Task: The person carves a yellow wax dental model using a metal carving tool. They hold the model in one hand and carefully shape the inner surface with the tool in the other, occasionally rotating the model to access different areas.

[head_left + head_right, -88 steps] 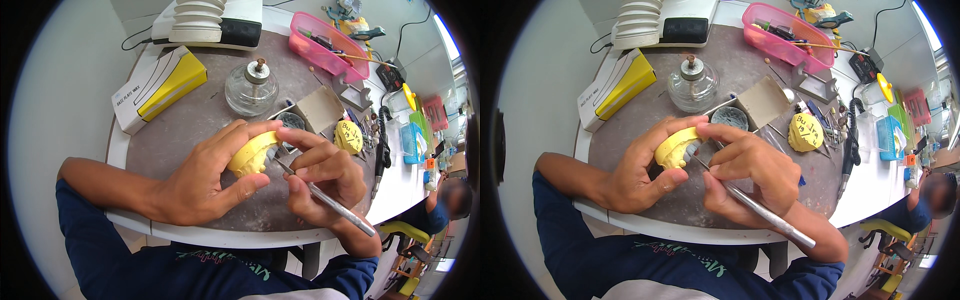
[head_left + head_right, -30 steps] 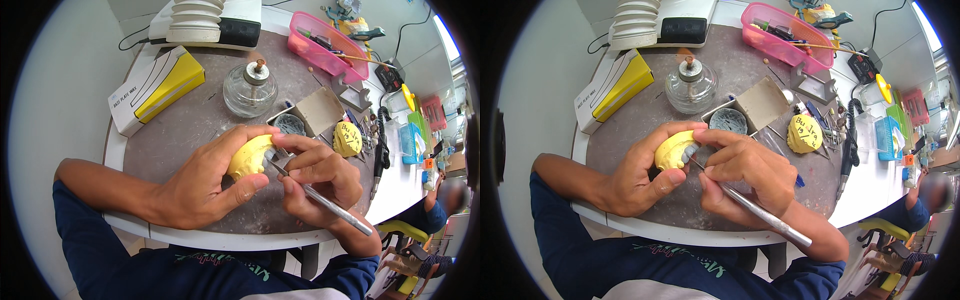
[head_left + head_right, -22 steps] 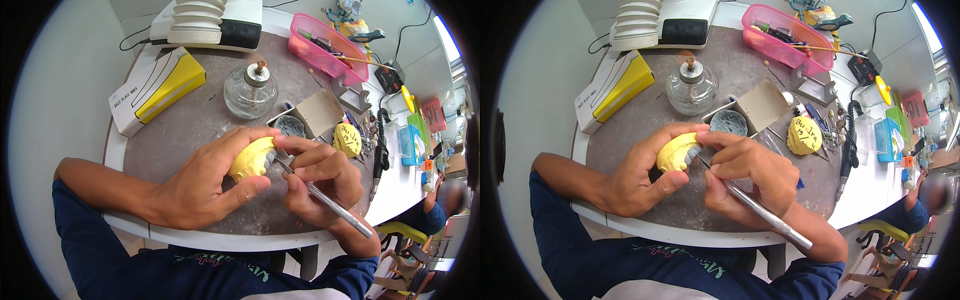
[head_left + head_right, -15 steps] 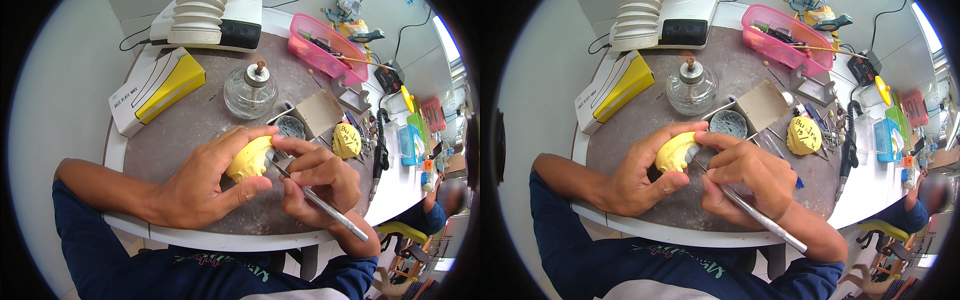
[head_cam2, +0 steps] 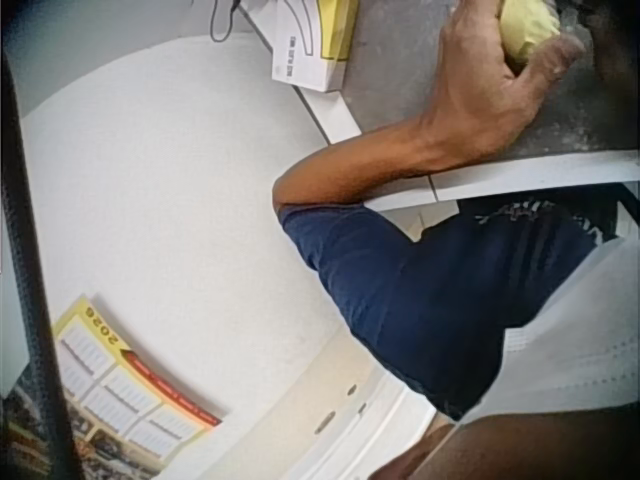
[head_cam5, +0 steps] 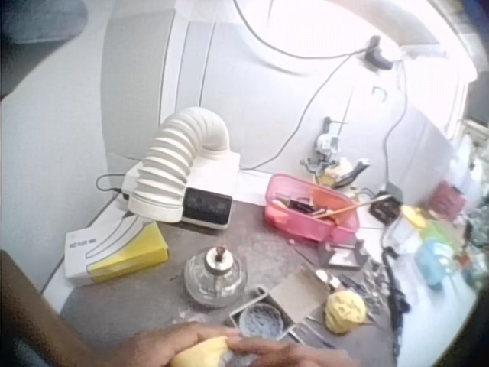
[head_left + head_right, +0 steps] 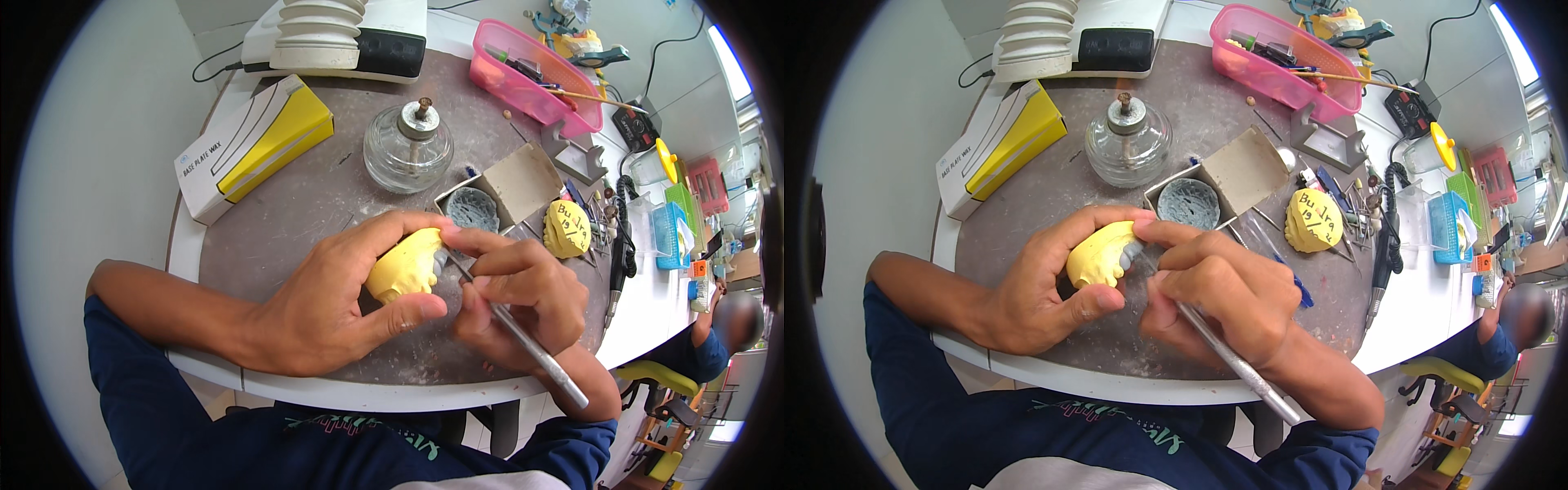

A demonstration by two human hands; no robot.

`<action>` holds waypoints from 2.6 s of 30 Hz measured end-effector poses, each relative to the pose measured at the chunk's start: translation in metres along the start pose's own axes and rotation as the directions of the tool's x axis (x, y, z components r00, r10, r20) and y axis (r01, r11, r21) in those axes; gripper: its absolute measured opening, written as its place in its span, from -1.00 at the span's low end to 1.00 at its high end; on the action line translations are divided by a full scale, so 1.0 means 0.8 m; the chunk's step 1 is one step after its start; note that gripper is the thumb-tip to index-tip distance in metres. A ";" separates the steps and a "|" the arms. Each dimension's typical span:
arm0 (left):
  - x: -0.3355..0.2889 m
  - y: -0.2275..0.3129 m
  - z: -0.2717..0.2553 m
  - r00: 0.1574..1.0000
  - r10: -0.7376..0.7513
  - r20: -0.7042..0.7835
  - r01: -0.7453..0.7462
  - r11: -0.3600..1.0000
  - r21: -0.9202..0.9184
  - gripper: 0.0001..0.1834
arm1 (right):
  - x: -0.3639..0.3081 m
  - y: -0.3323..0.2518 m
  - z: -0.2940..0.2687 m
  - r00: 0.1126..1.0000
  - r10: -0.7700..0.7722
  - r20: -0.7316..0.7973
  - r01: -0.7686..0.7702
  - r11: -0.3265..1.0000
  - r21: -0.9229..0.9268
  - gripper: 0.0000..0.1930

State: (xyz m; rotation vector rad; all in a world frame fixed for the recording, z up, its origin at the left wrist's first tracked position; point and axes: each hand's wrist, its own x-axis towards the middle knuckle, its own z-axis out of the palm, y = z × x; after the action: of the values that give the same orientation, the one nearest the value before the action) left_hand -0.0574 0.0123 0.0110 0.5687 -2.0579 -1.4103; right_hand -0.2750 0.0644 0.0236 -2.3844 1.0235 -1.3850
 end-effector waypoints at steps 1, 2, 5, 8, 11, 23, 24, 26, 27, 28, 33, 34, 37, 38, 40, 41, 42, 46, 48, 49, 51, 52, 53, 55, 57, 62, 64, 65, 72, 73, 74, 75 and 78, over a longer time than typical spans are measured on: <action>0.000 0.001 0.000 1.000 -0.023 0.009 0.023 0.999 -0.027 -0.21 | 0.000 0.001 0.001 1.000 -0.001 -0.030 0.002 1.000 0.030 -0.80; 0.000 0.004 -0.001 0.999 -0.045 0.018 0.046 0.997 -0.054 -0.21 | 0.001 0.004 0.004 0.998 -0.001 -0.061 0.004 0.998 0.060 -0.79; 0.001 0.003 -0.001 1.000 -0.020 0.017 0.021 0.999 -0.044 -0.20 | 0.002 0.003 0.005 0.996 0.002 -0.085 0.007 0.995 0.101 -0.78; 0.001 0.003 0.000 1.000 0.003 0.005 -0.003 1.000 -0.017 -0.19 | 0.003 0.004 0.000 1.000 -0.025 -0.013 0.026 0.995 0.094 -0.81; 0.000 0.001 0.001 1.000 0.021 0.004 -0.021 1.000 -0.006 -0.19 | 0.002 0.004 -0.003 0.999 -0.031 0.022 0.029 0.996 0.088 -0.81; 0.000 -0.002 0.001 0.998 0.064 0.000 -0.064 0.998 0.015 -0.22 | 0.002 0.000 -0.007 0.998 0.016 0.061 -0.023 0.992 0.123 -0.79; -0.001 -0.002 0.001 0.998 0.067 0.002 -0.067 0.998 0.015 -0.22 | 0.002 0.000 -0.008 0.998 0.017 0.067 -0.025 0.993 0.115 -0.79; -0.001 -0.001 0.001 0.998 0.062 0.009 -0.063 0.998 0.010 -0.23 | 0.000 0.000 -0.006 0.998 0.048 0.048 -0.054 0.990 0.129 -0.79; -0.001 -0.001 0.002 0.998 0.060 0.012 -0.061 0.998 0.008 -0.23 | 0.000 0.001 -0.006 0.997 0.063 0.039 -0.068 0.988 0.136 -0.79; -0.001 -0.002 0.002 0.998 0.062 0.010 -0.062 0.998 0.005 -0.24 | 0.001 0.000 -0.007 0.997 0.055 0.046 -0.061 0.988 0.141 -0.80; 0.000 -0.002 0.001 0.999 0.052 0.009 -0.052 0.999 -0.002 -0.26 | 0.005 -0.001 -0.008 0.997 0.009 0.070 -0.018 0.992 0.126 -0.80; -0.001 -0.001 0.001 0.999 0.052 0.009 -0.052 0.999 -0.001 -0.26 | 0.004 0.000 -0.008 0.998 0.011 0.061 -0.018 0.992 0.122 -0.80; -0.001 -0.001 0.001 0.999 0.045 0.013 -0.045 0.999 -0.004 -0.27 | 0.002 0.000 -0.007 0.998 0.029 0.048 -0.034 0.993 0.113 -0.80; -0.001 0.000 0.001 0.999 0.038 0.015 -0.037 0.999 -0.010 -0.27 | 0.002 -0.002 -0.008 0.998 0.045 0.053 -0.051 0.992 0.115 -0.80; -0.001 -0.001 0.001 0.999 0.037 0.018 -0.037 0.999 -0.014 -0.28 | 0.003 -0.002 -0.009 0.997 0.043 0.058 -0.049 0.992 0.117 -0.80; -0.001 -0.002 0.001 0.999 0.043 0.018 -0.043 0.999 -0.013 -0.28 | 0.003 -0.001 -0.008 0.998 0.025 0.059 -0.032 0.993 0.118 -0.79; 0.000 -0.002 0.001 0.999 0.050 0.019 -0.050 0.999 -0.012 -0.28 | 0.003 0.000 -0.008 0.998 0.007 0.059 -0.014 0.993 0.119 -0.79; -0.001 -0.001 0.002 0.999 0.044 0.010 -0.044 0.999 -0.005 -0.27 | 0.003 0.001 -0.008 0.998 0.008 0.069 -0.013 0.997 0.081 -0.78; -0.002 -0.002 0.003 0.999 0.041 0.010 -0.041 0.999 -0.001 -0.27 | 0.001 0.001 -0.006 0.998 0.044 0.042 -0.048 0.994 0.096 -0.77; -0.002 -0.001 0.003 0.999 0.035 0.006 -0.035 0.999 -0.008 -0.27 | 0.001 0.000 -0.006 0.998 0.031 0.045 -0.036 0.995 0.096 -0.78; -0.002 0.000 0.002 1.000 0.023 0.000 -0.023 0.999 -0.023 -0.27 | 0.004 -0.001 -0.008 0.999 0.005 0.050 -0.010 0.995 0.097 -0.78; -0.001 0.001 0.002 1.000 0.013 0.006 -0.013 0.999 -0.031 -0.27 | 0.003 -0.001 -0.008 0.999 0.001 0.048 -0.005 0.996 0.095 -0.78; -0.001 0.003 0.001 1.000 0.003 0.012 -0.003 0.999 -0.039 -0.27 | 0.003 0.000 -0.008 0.999 -0.004 0.046 0.000 0.996 0.092 -0.78; -0.001 0.003 0.001 1.000 -0.009 0.020 0.009 0.999 -0.041 -0.28 | 0.002 0.001 -0.007 0.999 -0.013 0.045 0.009 0.996 0.088 -0.78; -0.002 0.003 -0.001 1.000 -0.012 0.024 0.013 1.000 -0.028 -0.28 | 0.003 0.001 -0.007 0.999 -0.022 0.046 0.018 0.996 0.084 -0.77; -0.002 0.009 0.000 0.995 -0.098 0.031 0.100 0.991 -0.087 -0.25 | 0.004 0.001 -0.005 0.999 -0.032 0.044 0.029 0.997 0.069 -0.77; -0.002 0.012 0.001 0.991 -0.132 0.033 0.135 0.984 -0.114 -0.24 | 0.004 0.001 -0.005 0.998 -0.040 0.044 0.037 0.998 0.054 -0.77; -0.002 0.011 0.001 0.991 -0.128 0.030 0.130 0.985 -0.114 -0.23 | 0.004 0.000 -0.004 0.998 -0.043 0.046 0.041 0.998 0.045 -0.77; -0.002 0.002 0.001 1.000 0.010 0.008 -0.010 1.000 0.015 -0.25 | 0.002 -0.001 -0.004 1.000 -0.001 0.030 0.000 0.999 0.035 -0.76; -0.002 0.002 0.001 1.000 0.001 0.014 -0.001 1.000 0.007 -0.25 | 0.002 -0.001 -0.005 1.000 -0.005 0.031 0.003 0.999 0.045 -0.76; -0.001 0.002 0.001 1.000 -0.007 0.019 0.007 1.000 -0.002 -0.25 | 0.002 0.000 -0.005 0.999 -0.009 0.031 0.007 0.999 0.054 -0.76; -0.001 0.003 0.001 1.000 -0.015 0.025 0.016 1.000 -0.010 -0.26 | 0.003 0.001 -0.006 0.999 -0.013 0.032 0.011 0.998 0.064 -0.76; -0.001 0.004 0.001 1.000 -0.018 0.019 0.018 1.000 -0.017 -0.26 | 0.004 0.002 -0.006 0.998 -0.038 0.046 0.034 0.996 0.080 -0.77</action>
State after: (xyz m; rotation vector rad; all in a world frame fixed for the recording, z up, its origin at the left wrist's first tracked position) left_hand -0.0572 0.0145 0.0137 0.5705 -2.0580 -1.4479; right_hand -0.2786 0.0615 0.0276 -2.3774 0.9003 -1.3481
